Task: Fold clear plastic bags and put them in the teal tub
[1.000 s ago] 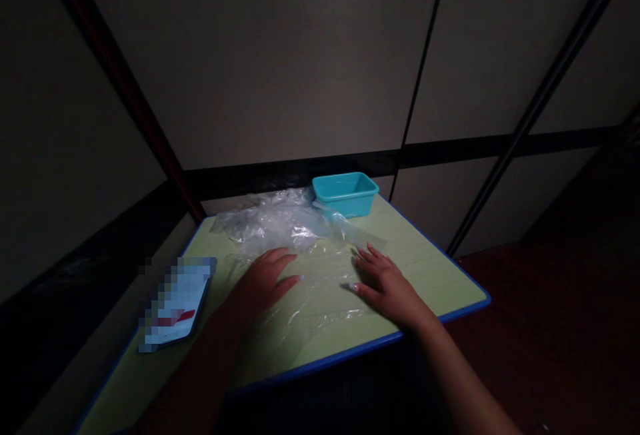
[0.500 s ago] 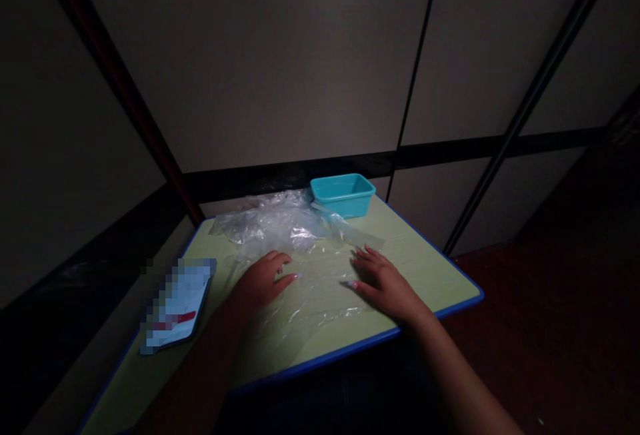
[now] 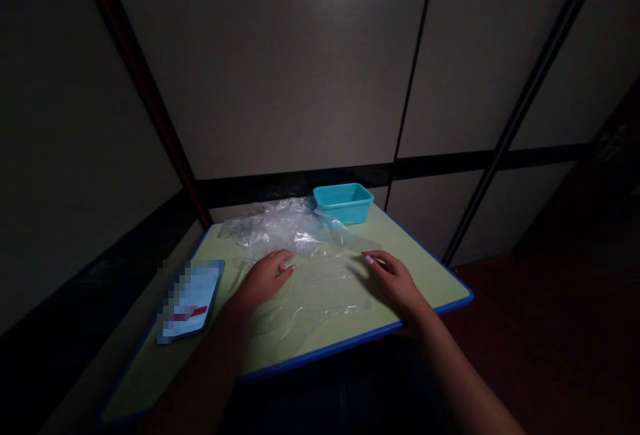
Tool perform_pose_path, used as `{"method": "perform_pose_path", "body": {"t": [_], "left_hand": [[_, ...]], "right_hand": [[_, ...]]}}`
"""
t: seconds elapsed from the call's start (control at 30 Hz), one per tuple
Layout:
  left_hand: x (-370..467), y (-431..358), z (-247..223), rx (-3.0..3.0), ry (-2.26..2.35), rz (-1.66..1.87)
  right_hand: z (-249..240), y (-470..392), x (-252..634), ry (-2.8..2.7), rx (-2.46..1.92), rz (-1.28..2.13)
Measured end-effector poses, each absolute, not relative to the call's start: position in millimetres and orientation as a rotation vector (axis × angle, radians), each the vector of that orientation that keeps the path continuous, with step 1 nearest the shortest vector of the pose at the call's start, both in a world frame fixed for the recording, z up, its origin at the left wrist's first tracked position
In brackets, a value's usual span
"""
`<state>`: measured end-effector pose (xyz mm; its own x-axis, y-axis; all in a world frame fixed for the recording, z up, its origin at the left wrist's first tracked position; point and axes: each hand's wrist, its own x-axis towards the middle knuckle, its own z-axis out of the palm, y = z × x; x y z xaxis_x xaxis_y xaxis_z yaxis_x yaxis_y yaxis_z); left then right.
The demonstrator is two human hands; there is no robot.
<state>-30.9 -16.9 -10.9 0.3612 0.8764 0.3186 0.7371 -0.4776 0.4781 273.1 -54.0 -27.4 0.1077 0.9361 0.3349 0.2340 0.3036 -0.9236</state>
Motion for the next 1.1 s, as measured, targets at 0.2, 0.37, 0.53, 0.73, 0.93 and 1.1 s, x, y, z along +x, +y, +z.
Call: {"method": "perform_pose_path", "body": {"t": [0.2, 0.37, 0.53, 0.73, 0.93, 1.1], "left_hand": [[-30.2, -17.0, -9.7, 2.361, 1.452, 0.778], [-29.3, -17.2, -7.5, 2.361, 1.443, 0.793], [-28.9, -17.7, -5.8, 2.364, 1.443, 0.836], [-29.6, -17.9, -3.9, 2.366, 1.447, 0.844], [-29.6, -19.5, -2.2, 2.399, 1.425, 0.843], [-29.1, -20.0, -5.4, 2.41, 1.423, 0.848]], "right_hand": [[-26.3, -49.8, 277.6, -1.13, -1.092, 0.72], [-25.7, -48.5, 277.1, -1.039, -1.121, 0.769], [-22.9, -49.3, 274.8, -1.034, -1.127, 0.73], [-22.7, -48.7, 274.2, -1.027, -1.153, 0.671], [-24.3, -48.4, 275.6, -1.078, -1.159, 0.719], [-24.4, -47.6, 275.6, -1.086, -1.173, 0.74]]}}
